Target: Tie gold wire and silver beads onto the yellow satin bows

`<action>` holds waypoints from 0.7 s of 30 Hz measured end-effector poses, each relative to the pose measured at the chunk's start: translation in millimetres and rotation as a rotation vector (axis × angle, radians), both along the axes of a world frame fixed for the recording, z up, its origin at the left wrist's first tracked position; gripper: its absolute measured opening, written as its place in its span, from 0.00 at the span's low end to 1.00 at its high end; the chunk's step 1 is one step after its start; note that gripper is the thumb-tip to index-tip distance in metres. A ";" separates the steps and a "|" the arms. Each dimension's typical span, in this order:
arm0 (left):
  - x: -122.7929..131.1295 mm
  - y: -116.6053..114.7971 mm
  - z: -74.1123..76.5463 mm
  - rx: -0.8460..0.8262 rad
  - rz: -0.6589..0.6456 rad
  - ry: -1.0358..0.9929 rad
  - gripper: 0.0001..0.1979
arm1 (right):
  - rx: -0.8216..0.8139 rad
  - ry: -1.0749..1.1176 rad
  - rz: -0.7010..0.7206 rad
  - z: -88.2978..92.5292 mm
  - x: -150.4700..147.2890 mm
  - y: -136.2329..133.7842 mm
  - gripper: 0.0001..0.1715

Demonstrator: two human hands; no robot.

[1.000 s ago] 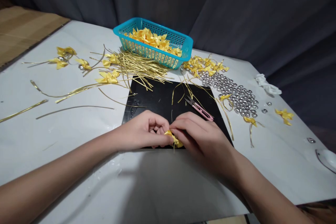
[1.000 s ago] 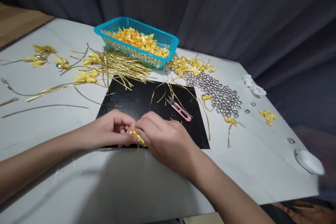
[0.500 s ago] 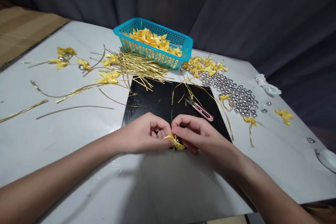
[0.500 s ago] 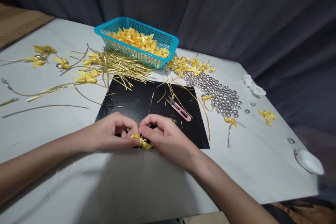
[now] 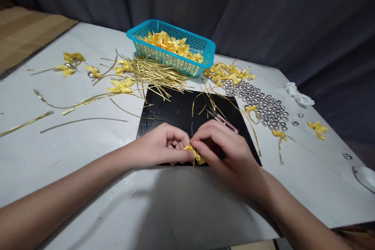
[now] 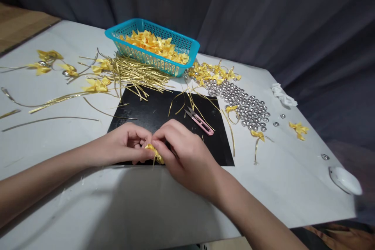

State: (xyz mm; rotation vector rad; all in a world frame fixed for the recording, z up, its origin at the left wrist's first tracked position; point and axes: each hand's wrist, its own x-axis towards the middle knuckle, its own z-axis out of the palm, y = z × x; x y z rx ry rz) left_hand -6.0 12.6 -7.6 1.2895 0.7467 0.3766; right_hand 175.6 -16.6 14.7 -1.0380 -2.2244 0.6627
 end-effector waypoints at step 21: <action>2.1 -2.6 -0.5 0.064 -0.039 0.039 0.07 | -1.437 0.509 -0.216 5.1 0.3 8.1 0.12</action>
